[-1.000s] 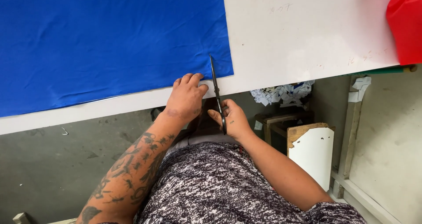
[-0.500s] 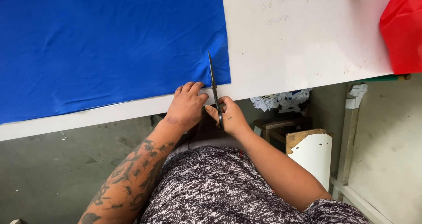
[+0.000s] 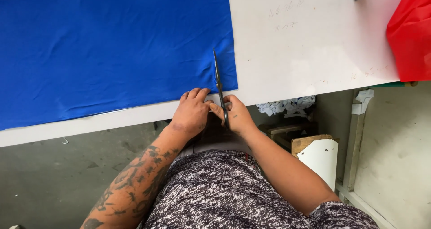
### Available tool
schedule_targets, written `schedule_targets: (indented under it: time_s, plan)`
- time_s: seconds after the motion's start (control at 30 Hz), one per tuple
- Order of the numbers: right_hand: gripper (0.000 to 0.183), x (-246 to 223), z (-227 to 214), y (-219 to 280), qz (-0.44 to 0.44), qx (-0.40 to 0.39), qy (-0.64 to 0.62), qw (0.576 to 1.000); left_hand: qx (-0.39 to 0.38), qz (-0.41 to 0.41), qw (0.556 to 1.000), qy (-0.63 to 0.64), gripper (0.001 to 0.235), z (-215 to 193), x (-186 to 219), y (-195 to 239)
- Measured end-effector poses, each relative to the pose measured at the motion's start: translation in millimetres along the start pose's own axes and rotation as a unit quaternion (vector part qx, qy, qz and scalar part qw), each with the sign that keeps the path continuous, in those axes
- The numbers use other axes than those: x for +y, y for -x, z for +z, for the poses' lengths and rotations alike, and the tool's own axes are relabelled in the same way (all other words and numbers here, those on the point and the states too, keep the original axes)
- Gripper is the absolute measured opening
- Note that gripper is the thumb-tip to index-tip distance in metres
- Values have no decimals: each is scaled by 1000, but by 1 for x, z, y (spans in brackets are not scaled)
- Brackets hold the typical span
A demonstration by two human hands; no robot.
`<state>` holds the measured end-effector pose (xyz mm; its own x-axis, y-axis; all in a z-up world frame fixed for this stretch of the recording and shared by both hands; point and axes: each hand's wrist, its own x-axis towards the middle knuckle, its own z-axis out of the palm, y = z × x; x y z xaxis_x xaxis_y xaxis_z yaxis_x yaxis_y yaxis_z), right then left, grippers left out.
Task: Cutting long strips of blue fabric using a pair of scissors on a white workbench.
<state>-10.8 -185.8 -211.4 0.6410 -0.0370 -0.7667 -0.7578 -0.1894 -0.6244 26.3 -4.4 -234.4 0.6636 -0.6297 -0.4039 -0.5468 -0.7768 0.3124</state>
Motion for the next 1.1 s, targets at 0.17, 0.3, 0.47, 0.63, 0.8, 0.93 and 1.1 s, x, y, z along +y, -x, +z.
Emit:
schedule_targets:
  time_s: [0.17,0.3,0.47,0.63,0.8,0.93,1.1]
  plan:
    - [72,-7,2,-8,0,9,-2,1000,5,8,1000,-6,26,3,-1,0]
    - [62,-8,2,-6,-8,20,-8,1000,-6,15,1000,3,28,-1,-2,-1]
    - [60,-12,-2,-4,-3,19,-11,1000,-10,17,1000,3,29,-7,-1,-1]
    - [70,-33,-4,-13,-2,8,-17,1000,-20,15,1000,6,31,-17,2,1]
    - [66,-39,-5,-29,-14,10,-32,999,-35,17,999,14,29,-15,0,-2]
    - [62,-40,-6,-29,-7,12,17,1000,-39,12,999,19,30,-21,1,-1]
    - [57,-49,-10,-24,-14,4,-3,1000,-52,14,998,26,31,-26,0,-2]
